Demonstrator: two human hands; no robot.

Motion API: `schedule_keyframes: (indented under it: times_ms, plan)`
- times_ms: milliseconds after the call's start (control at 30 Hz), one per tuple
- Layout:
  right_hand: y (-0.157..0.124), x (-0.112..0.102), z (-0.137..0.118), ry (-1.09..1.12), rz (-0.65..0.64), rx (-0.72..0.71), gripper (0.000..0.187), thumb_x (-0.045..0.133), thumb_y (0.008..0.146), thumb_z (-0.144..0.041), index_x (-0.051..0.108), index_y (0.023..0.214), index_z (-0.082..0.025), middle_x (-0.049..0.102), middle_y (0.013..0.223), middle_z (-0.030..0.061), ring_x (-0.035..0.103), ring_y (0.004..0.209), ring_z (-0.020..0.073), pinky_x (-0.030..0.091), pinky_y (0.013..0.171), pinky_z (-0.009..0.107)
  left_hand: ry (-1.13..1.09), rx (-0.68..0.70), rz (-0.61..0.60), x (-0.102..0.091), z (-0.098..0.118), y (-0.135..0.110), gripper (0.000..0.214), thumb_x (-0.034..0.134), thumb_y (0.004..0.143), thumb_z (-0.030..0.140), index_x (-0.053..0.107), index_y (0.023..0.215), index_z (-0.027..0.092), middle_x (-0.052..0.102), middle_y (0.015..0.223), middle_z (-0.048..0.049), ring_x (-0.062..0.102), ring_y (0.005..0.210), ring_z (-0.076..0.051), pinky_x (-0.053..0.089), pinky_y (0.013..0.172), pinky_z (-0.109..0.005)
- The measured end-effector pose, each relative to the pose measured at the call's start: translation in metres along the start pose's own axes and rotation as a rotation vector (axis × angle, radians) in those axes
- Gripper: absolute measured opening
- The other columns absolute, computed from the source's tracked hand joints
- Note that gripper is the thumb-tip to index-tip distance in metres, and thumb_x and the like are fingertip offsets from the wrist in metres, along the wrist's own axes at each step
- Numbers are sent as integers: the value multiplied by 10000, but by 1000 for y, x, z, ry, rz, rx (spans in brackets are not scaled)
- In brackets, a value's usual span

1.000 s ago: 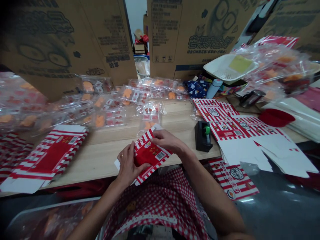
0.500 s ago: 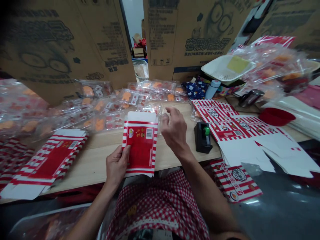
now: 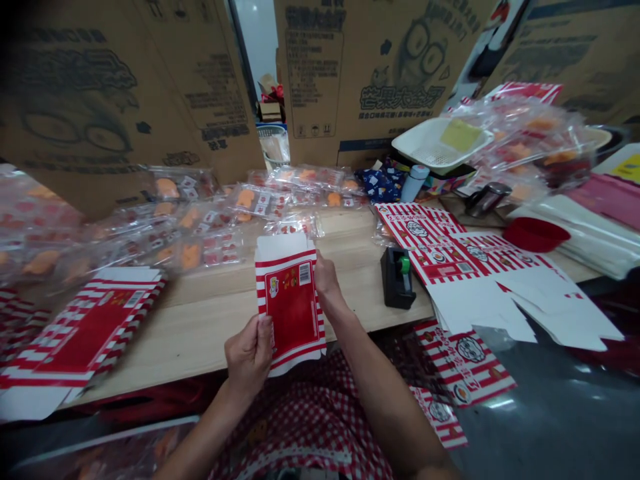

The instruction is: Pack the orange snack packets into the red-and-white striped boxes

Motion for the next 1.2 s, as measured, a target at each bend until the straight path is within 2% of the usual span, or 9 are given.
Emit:
schedule_keyframes:
  times_ms: [267, 400, 567, 633, 700, 767, 867, 1000, 1200]
  plan:
    - [23, -8, -1, -134, 255, 59, 528, 303, 949, -555, 481, 571, -232, 560, 550, 28, 499, 566, 170, 355, 536, 276, 111, -108, 62, 9, -10, -6, 283, 439, 999, 415, 612, 960, 195, 661, 736, -35, 617, 621, -166, 465, 617, -255]
    - [22, -8, -17, -221, 307, 11, 534, 235, 977, -530, 501, 625, -229, 597, 622, 60, 533, 611, 195, 378, 577, 292, 136, -161, 68, 11, -29, -7, 322, 393, 1005, 392, 617, 882, 196, 657, 658, -32, 613, 546, -160, 428, 556, -246]
    - [-12, -9, -23, -213, 336, -157, 420, 316, 968, -437, 507, 1234, -174, 692, 918, 75, 646, 815, 214, 468, 737, 292, -36, -272, -90, 2, -62, 6, 445, 419, 1002, 480, 655, 784, 172, 645, 630, -11, 594, 578, -138, 449, 564, -214]
    - [-27, -5, -11, -229, 288, -139, 498, 322, 975, -412, 379, 1406, -170, 694, 890, 52, 656, 766, 208, 477, 720, 289, -130, -308, -144, -4, -66, 18, 447, 441, 992, 516, 705, 1008, 155, 721, 794, -37, 667, 754, -167, 514, 659, -227]
    - [-41, 5, -2, -268, 215, -142, 504, 319, 984, -382, 353, 1446, -183, 698, 881, 38, 650, 713, 196, 482, 712, 292, -192, -297, -56, -20, -64, 32, 503, 463, 984, 514, 614, 1312, 163, 743, 1078, -78, 684, 1012, -199, 547, 843, -280]
    - [-52, 15, 2, -277, 139, -177, 467, 326, 992, -362, 411, 1424, -208, 711, 1040, 67, 673, 827, 195, 496, 781, 303, -224, -276, 61, -33, -60, 41, 542, 469, 986, 497, 539, 1418, 178, 680, 1293, -104, 636, 1188, -219, 509, 1000, -335]
    - [-62, 22, 6, -210, 51, -183, 428, 347, 1003, -390, 485, 1374, -227, 666, 1245, 89, 650, 1059, 210, 494, 890, 322, -261, -304, 66, -28, -60, 38, 498, 480, 986, 472, 586, 1381, 188, 641, 1375, -106, 610, 1250, -234, 465, 1080, -368]
    - [-67, 23, 21, -80, -87, -83, 407, 409, 986, -444, 495, 1308, -210, 697, 919, 29, 647, 762, 196, 504, 716, 300, -315, -391, 71, -18, -70, 16, 518, 486, 985, 471, 538, 1425, 202, 618, 1409, -97, 605, 1257, -227, 482, 1054, -348]
    - [-77, 16, 33, -33, -225, -50, 246, 487, 944, -426, 553, 844, -211, 518, 699, -35, 488, 646, 148, 387, 610, 254, -360, -440, -12, -13, -83, -2, 354, 582, 928, 486, 653, 1091, 179, 718, 902, -22, 654, 791, -154, 516, 727, -240]
Point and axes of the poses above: each hand's wrist, its own y-axis towards the middle knuckle, its own x-axis out of the palm, z = x × y, the point moved 10 cm from there along y, towards the middle knuckle
